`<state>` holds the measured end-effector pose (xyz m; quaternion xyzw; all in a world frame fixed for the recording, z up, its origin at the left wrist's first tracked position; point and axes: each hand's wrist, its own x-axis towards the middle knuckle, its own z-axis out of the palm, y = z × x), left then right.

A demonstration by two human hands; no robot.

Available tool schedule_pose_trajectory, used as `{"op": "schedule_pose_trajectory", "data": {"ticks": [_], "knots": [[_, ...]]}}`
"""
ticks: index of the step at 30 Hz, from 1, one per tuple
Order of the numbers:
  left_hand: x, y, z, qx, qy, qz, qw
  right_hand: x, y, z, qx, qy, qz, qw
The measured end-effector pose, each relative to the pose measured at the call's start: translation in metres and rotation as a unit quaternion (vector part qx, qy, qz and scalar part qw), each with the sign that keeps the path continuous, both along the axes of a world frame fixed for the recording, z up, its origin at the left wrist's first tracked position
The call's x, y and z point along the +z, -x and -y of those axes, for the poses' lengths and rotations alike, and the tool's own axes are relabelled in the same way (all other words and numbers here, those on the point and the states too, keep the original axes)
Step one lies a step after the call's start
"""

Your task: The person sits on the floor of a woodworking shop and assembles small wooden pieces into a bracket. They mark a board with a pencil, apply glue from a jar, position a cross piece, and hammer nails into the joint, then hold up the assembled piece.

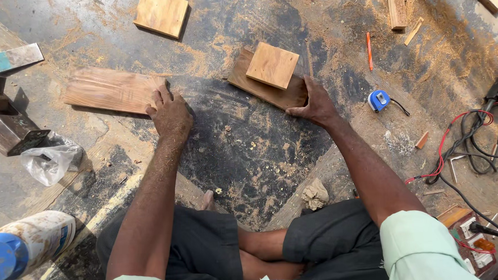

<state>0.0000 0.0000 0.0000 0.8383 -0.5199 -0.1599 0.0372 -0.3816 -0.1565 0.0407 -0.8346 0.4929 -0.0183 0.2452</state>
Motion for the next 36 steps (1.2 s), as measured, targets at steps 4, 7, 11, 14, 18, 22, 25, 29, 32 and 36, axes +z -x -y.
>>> {"op": "schedule_pose_trajectory", "data": {"ticks": [4, 7, 11, 14, 18, 22, 25, 29, 32, 36], "knots": [[0.023, 0.006, -0.018, 0.074, 0.025, -0.200, 0.977, 0.017, 0.001, -0.069, 0.028, -0.021, -0.035, 0.999], [0.030, 0.041, -0.015, 0.071, 0.051, -0.272, 0.958, 0.026, -0.022, -0.085, 0.064, -0.016, -0.062, 0.996], [0.028, 0.058, -0.039, 0.080, 0.048, -0.315, 0.944, 0.048, -0.066, -0.101, -0.032, -0.057, -0.044, 0.997], [0.028, 0.057, -0.055, 0.117, 0.119, -0.295, 0.941, 0.050, -0.124, -0.122, -0.083, -0.069, -0.040, 0.993], [0.024, 0.060, -0.042, 0.208, 0.114, -0.440, 0.866, 0.054, -0.151, -0.114, -0.079, -0.053, -0.080, 0.992], [0.023, 0.063, -0.035, 0.244, 0.075, -0.577, 0.776, 0.077, -0.096, -0.096, -0.294, -0.200, 0.369, 0.859], [0.023, 0.101, -0.027, 0.175, 0.064, -0.696, 0.693, 0.104, -0.013, -0.112, -0.254, -0.302, 0.677, 0.622], [0.035, 0.172, -0.043, 0.101, 0.021, -0.652, 0.751, 0.136, 0.054, -0.142, -0.183, -0.348, 0.749, 0.533], [0.031, 0.185, -0.074, 0.179, -0.181, -0.600, 0.759, 0.143, 0.071, -0.149, -0.258, -0.323, 0.684, 0.601], [0.017, 0.129, -0.083, 0.326, -0.156, -0.611, 0.704, 0.134, 0.069, -0.150, -0.303, -0.325, 0.651, 0.616]]}}
